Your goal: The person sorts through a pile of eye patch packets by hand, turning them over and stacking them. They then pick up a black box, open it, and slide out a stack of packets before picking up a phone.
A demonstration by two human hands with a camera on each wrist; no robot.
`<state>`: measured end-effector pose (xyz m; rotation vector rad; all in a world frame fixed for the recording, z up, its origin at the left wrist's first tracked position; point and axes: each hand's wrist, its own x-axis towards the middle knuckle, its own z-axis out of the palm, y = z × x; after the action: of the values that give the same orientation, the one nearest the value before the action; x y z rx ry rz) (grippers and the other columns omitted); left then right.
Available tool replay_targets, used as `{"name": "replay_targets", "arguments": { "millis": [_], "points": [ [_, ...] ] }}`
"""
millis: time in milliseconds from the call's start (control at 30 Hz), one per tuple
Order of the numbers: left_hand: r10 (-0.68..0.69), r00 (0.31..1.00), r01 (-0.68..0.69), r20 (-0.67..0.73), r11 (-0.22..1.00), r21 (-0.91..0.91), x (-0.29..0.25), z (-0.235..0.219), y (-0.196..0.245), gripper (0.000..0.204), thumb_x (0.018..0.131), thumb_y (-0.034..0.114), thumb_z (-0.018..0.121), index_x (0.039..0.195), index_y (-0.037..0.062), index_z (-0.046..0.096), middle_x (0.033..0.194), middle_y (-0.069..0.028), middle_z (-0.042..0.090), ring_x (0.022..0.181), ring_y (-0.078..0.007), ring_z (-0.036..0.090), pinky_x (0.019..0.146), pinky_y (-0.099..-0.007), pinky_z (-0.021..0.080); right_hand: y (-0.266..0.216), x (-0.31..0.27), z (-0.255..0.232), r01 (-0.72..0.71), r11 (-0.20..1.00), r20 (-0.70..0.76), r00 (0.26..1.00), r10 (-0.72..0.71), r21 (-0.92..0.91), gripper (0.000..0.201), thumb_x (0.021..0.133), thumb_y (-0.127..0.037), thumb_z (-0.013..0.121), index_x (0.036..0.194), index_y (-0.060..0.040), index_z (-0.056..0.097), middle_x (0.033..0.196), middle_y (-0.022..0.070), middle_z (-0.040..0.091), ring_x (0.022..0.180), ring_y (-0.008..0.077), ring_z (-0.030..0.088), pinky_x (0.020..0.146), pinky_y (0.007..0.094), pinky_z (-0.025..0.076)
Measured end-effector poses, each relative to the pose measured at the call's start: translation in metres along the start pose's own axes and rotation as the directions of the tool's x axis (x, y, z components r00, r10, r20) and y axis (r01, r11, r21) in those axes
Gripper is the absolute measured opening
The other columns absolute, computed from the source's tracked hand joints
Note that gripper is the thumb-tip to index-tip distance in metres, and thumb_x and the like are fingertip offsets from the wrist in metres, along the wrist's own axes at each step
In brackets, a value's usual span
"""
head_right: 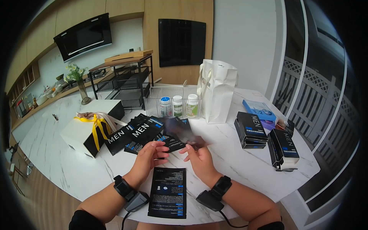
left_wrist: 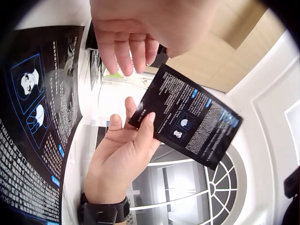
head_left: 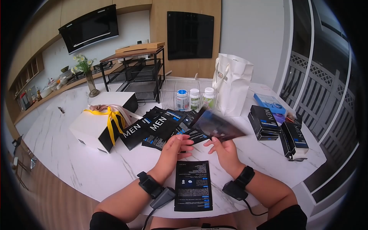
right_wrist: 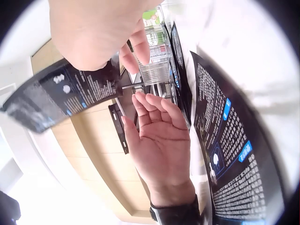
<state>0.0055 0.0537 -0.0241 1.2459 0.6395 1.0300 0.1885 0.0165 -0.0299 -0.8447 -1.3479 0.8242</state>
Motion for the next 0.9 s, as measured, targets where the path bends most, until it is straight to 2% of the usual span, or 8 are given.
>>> {"name": "replay_targets", "arguments": {
  "millis": [100, 267, 333, 367, 467, 567, 667, 900],
  "points": [
    [-0.123, 0.986, 0.140, 0.113, 0.976, -0.165, -0.004, 0.003, 0.009, 0.051, 0.092, 0.048, 0.029, 0.108, 0.0048, 0.051, 0.102, -0.0084, 0.058, 0.091, -0.0144, 0.057, 0.080, -0.0287, 0.047, -0.009, 0.005, -0.005, 0.444, 0.817, 0.194, 0.896, -0.399, -0.369, 0.028, 0.077, 0.005, 0.054, 0.103, -0.0059, 0.058, 0.102, 0.0089, 0.049, 0.099, 0.0200, 0.050, 0.081, 0.0256, 0.041],
    [-0.020, 0.992, 0.036, 0.126, 0.992, -0.120, 0.002, 0.002, -0.005, 0.027, 0.090, 0.027, 0.047, 0.102, 0.0031, 0.053, 0.094, -0.0058, 0.061, 0.081, -0.0089, 0.058, 0.074, -0.0230, 0.047, -0.001, 0.004, -0.005, 0.396, 0.827, 0.201, 0.918, -0.342, -0.399, 0.028, 0.079, 0.004, 0.053, 0.105, -0.0053, 0.057, 0.104, 0.0086, 0.050, 0.100, 0.0194, 0.048, 0.086, 0.0255, 0.037],
    [-0.021, 0.994, 0.038, 0.105, 0.987, -0.158, 0.002, 0.004, -0.005, 0.014, 0.085, 0.009, 0.056, 0.097, 0.0028, 0.054, 0.089, -0.0036, 0.062, 0.078, -0.0064, 0.057, 0.071, -0.0203, 0.046, 0.002, 0.005, 0.006, 0.168, 0.985, -0.081, 0.982, -0.171, -0.041, 0.026, 0.088, -0.007, 0.048, 0.114, -0.0051, 0.050, 0.098, 0.0051, 0.053, 0.090, 0.0124, 0.051, 0.078, 0.0223, 0.040],
    [-0.021, 0.994, 0.038, 0.105, 0.987, -0.157, 0.002, 0.004, -0.004, 0.014, 0.085, 0.009, 0.056, 0.097, 0.0028, 0.054, 0.089, -0.0036, 0.062, 0.078, -0.0064, 0.057, 0.071, -0.0203, 0.046, 0.001, 0.004, 0.003, 0.169, 0.985, -0.082, 0.982, -0.172, -0.041, 0.026, 0.088, -0.007, 0.048, 0.114, -0.0051, 0.050, 0.098, 0.0051, 0.053, 0.090, 0.0124, 0.051, 0.078, 0.0223, 0.040],
    [-0.015, 0.995, 0.026, 0.098, 0.993, -0.113, 0.000, 0.005, 0.000, 0.013, 0.086, 0.012, 0.055, 0.096, 0.0029, 0.054, 0.089, -0.0041, 0.062, 0.078, -0.0070, 0.057, 0.071, -0.0209, 0.046, -0.005, 0.005, -0.003, -0.174, 0.948, -0.030, 0.982, 0.188, 0.268, 0.034, 0.095, -0.029, 0.034, 0.116, -0.0065, 0.049, 0.086, -0.0004, 0.058, 0.070, 0.0032, 0.051, 0.058, 0.0156, 0.039],
    [-0.020, 0.995, 0.026, 0.099, 0.998, -0.061, 0.002, 0.003, -0.007, 0.015, 0.086, 0.012, 0.055, 0.097, 0.0027, 0.055, 0.089, -0.0035, 0.062, 0.078, -0.0066, 0.057, 0.072, -0.0209, 0.046, 0.005, 0.001, -0.012, -0.257, 0.961, -0.003, 0.966, 0.259, 0.099, 0.028, 0.094, -0.024, 0.039, 0.110, -0.0035, 0.051, 0.091, 0.0013, 0.058, 0.075, 0.0036, 0.051, 0.064, 0.0165, 0.042],
    [0.002, 0.996, 0.005, 0.092, 0.997, -0.073, -0.001, 0.007, -0.003, 0.017, 0.086, 0.012, 0.056, 0.100, 0.0024, 0.055, 0.089, -0.0027, 0.062, 0.078, -0.0060, 0.057, 0.072, -0.0209, 0.046, -0.004, 0.000, 0.004, -0.079, 0.991, 0.015, 0.997, 0.078, 0.108, 0.022, 0.092, -0.018, 0.045, 0.103, -0.0006, 0.052, 0.093, 0.0018, 0.058, 0.080, 0.0044, 0.052, 0.071, 0.0190, 0.043],
    [-0.015, 0.994, 0.024, 0.111, 0.997, -0.078, -0.002, 0.006, 0.002, 0.017, 0.085, 0.014, 0.057, 0.098, 0.0025, 0.058, 0.089, -0.0020, 0.062, 0.079, -0.0060, 0.056, 0.073, -0.0207, 0.045, -0.006, -0.003, 0.005, -0.044, 0.991, 0.076, 0.997, 0.035, 0.125, 0.022, 0.091, -0.016, 0.048, 0.103, 0.0015, 0.052, 0.094, 0.0029, 0.058, 0.084, 0.0059, 0.052, 0.076, 0.0204, 0.043]
  ]
}}
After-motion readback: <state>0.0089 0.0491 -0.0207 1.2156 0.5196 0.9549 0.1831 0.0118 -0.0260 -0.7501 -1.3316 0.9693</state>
